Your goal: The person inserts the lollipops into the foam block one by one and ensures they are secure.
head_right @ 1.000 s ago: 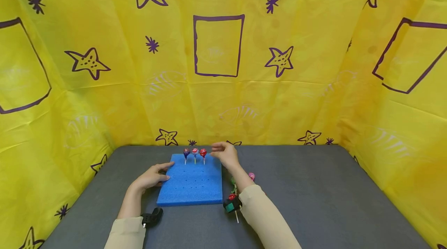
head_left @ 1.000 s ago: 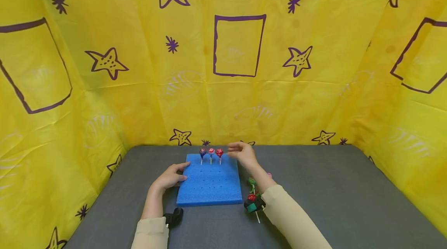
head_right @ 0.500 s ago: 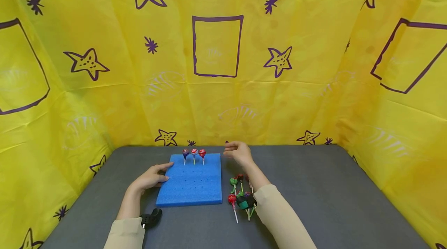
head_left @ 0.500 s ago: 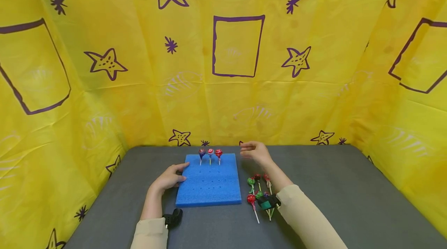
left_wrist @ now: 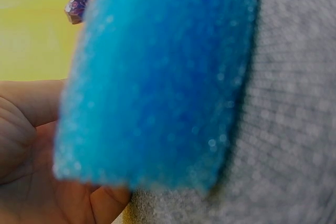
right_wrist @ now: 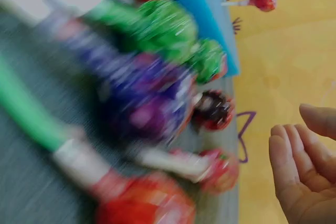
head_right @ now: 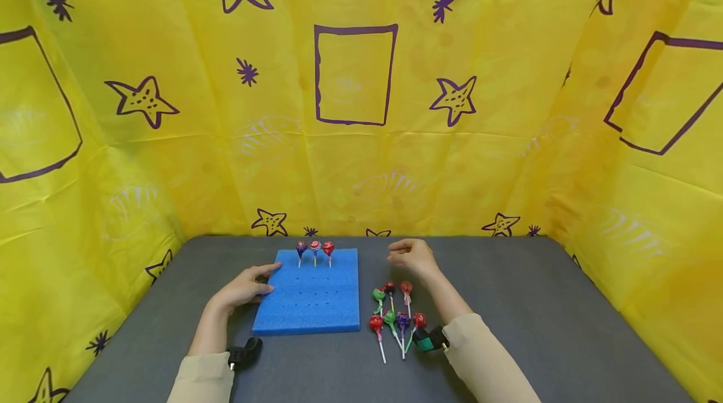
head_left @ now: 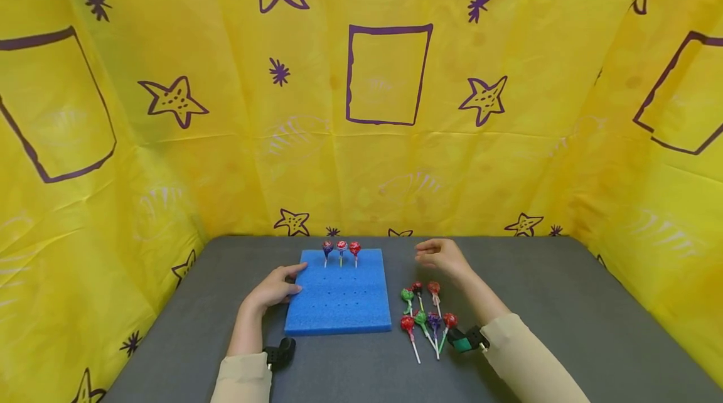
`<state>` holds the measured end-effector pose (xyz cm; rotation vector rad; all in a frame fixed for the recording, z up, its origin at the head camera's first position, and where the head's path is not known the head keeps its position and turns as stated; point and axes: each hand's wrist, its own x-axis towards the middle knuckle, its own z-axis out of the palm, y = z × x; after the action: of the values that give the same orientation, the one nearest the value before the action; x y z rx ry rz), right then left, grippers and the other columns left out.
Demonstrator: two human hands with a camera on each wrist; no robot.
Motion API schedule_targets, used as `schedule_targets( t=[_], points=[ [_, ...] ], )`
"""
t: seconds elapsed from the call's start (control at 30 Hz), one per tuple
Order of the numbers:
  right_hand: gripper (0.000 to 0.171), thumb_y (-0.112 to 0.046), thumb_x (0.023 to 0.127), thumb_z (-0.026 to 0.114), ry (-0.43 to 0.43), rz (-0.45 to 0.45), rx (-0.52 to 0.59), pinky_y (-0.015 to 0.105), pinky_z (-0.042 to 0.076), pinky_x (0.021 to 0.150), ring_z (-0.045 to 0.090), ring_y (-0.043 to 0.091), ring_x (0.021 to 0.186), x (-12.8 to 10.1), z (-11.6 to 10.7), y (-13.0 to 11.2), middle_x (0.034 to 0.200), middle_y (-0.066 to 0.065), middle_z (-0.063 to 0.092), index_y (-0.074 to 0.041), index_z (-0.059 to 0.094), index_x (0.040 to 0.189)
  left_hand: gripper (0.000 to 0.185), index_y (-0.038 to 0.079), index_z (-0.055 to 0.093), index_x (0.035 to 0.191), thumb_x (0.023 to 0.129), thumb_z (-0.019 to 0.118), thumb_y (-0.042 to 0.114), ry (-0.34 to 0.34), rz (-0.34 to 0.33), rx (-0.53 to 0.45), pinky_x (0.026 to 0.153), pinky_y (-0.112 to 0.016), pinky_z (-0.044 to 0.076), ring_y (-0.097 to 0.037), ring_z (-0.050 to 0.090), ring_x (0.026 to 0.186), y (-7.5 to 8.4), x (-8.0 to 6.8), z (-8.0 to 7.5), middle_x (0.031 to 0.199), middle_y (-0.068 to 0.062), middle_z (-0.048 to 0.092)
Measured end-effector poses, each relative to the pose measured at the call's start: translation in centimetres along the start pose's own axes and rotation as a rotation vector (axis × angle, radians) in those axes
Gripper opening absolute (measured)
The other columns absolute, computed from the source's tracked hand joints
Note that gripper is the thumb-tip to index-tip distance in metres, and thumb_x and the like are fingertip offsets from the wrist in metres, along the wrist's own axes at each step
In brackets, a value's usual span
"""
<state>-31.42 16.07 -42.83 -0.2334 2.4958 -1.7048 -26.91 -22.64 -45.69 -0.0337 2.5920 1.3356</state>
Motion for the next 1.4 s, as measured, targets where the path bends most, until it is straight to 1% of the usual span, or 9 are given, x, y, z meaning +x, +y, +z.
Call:
schedule_targets(
  t=[0.13, 0.27, 0.37, 0.6, 0.73, 0.97, 1.07, 1.17, 1.4],
  points=[
    [0.036, -0.003, 0.088, 0.068, 0.008, -0.010, -0.067, 0.024, 0.059, 0.076, 0.071, 0.013, 0.087, -0.8, -0.5, 0.7, 0.106, 0.027, 0.072, 0.015, 0.062, 0.118, 0.057, 0.008, 0.048, 0.146, 0.091, 0.060, 0.002, 0.005, 0.001, -0.001, 0.088, -0.047, 0.057, -0.036, 0.050, 0.112, 0.0, -0.1, -0.1, 0.131, -0.026, 0.048],
    [0.036, -0.004, 0.087, 0.070, 0.007, -0.018, -0.109, 0.020, 0.056, 0.070, 0.067, 0.007, 0.081, -1.4, -0.9, 1.5, 0.102, 0.026, 0.073, 0.015, 0.064, 0.117, 0.057, 0.008, 0.048, 0.146, 0.091, 0.060, 0.002, 0.006, -0.006, 0.002, 0.087, -0.046, 0.057, -0.036, 0.050, 0.111, 0.1, -0.2, -0.1, 0.131, -0.026, 0.048],
    [0.036, -0.004, 0.087, 0.070, 0.000, -0.004, -0.107, 0.021, 0.056, 0.070, 0.067, 0.007, 0.080, -1.8, -1.1, 2.0, 0.103, 0.026, 0.073, 0.015, 0.063, 0.117, 0.057, 0.008, 0.048, 0.146, 0.091, 0.060, 0.003, 0.006, -0.009, 0.004, 0.087, -0.046, 0.057, -0.035, 0.051, 0.111, 0.1, -0.2, -0.2, 0.132, -0.026, 0.048],
    [0.038, -0.008, 0.088, 0.070, -0.007, 0.064, -0.073, 0.031, 0.060, 0.078, 0.069, 0.009, 0.084, -2.3, -1.5, 2.7, 0.106, 0.023, 0.073, 0.013, 0.063, 0.119, 0.058, 0.008, 0.047, 0.147, 0.091, 0.060, 0.003, 0.002, -0.012, -0.005, 0.088, -0.046, 0.057, -0.036, 0.051, 0.112, 0.1, -0.3, -0.1, 0.133, -0.026, 0.048],
    [0.039, -0.012, 0.086, 0.072, -0.011, 0.102, -0.108, 0.032, 0.060, 0.078, 0.069, 0.010, 0.084, -2.5, -1.6, 3.1, 0.105, 0.020, 0.074, 0.011, 0.065, 0.117, 0.057, 0.009, 0.047, 0.147, 0.091, 0.060, 0.003, 0.002, -0.018, 0.000, 0.086, -0.045, 0.057, -0.035, 0.051, 0.112, 0.1, -0.3, -0.1, 0.134, -0.026, 0.047],
    [0.035, -0.016, 0.083, 0.077, -0.044, 0.156, -0.159, 0.032, 0.060, 0.074, 0.067, 0.012, 0.077, -2.9, -1.9, 3.2, 0.095, 0.011, 0.075, 0.007, 0.070, 0.108, 0.056, 0.009, 0.048, 0.147, 0.092, 0.060, 0.004, 0.000, -0.016, 0.008, 0.085, -0.043, 0.056, -0.034, 0.050, 0.111, 0.1, -0.1, -0.1, 0.133, -0.025, 0.048],
    [0.035, -0.016, 0.082, 0.078, -0.074, 0.156, -0.160, 0.032, 0.060, 0.074, 0.066, 0.011, 0.078, -3.0, -2.0, 3.3, 0.096, 0.010, 0.075, 0.006, 0.071, 0.108, 0.056, 0.010, 0.048, 0.146, 0.092, 0.060, 0.004, -0.001, -0.016, 0.008, 0.084, -0.042, 0.057, -0.034, 0.050, 0.110, 0.2, -0.1, 0.0, 0.132, -0.025, 0.048],
    [0.036, -0.016, 0.082, 0.078, -0.097, 0.142, -0.148, 0.032, 0.060, 0.075, 0.066, 0.011, 0.080, -3.0, -2.0, 3.5, 0.098, 0.011, 0.075, 0.007, 0.070, 0.109, 0.056, 0.009, 0.048, 0.146, 0.092, 0.061, 0.004, -0.001, -0.009, 0.011, 0.082, -0.041, 0.056, -0.034, 0.050, 0.110, 0.3, -0.1, 0.0, 0.132, -0.025, 0.048],
    [0.036, -0.014, 0.080, 0.078, -0.107, 0.118, -0.164, 0.032, 0.059, 0.076, 0.065, 0.011, 0.081, -3.0, -2.0, 3.7, 0.098, 0.012, 0.075, 0.007, 0.071, 0.108, 0.057, 0.009, 0.048, 0.146, 0.091, 0.061, 0.004, 0.000, -0.007, 0.008, 0.081, -0.040, 0.056, -0.034, 0.050, 0.110, 0.2, 0.0, 0.0, 0.133, -0.026, 0.048]
  ],
)
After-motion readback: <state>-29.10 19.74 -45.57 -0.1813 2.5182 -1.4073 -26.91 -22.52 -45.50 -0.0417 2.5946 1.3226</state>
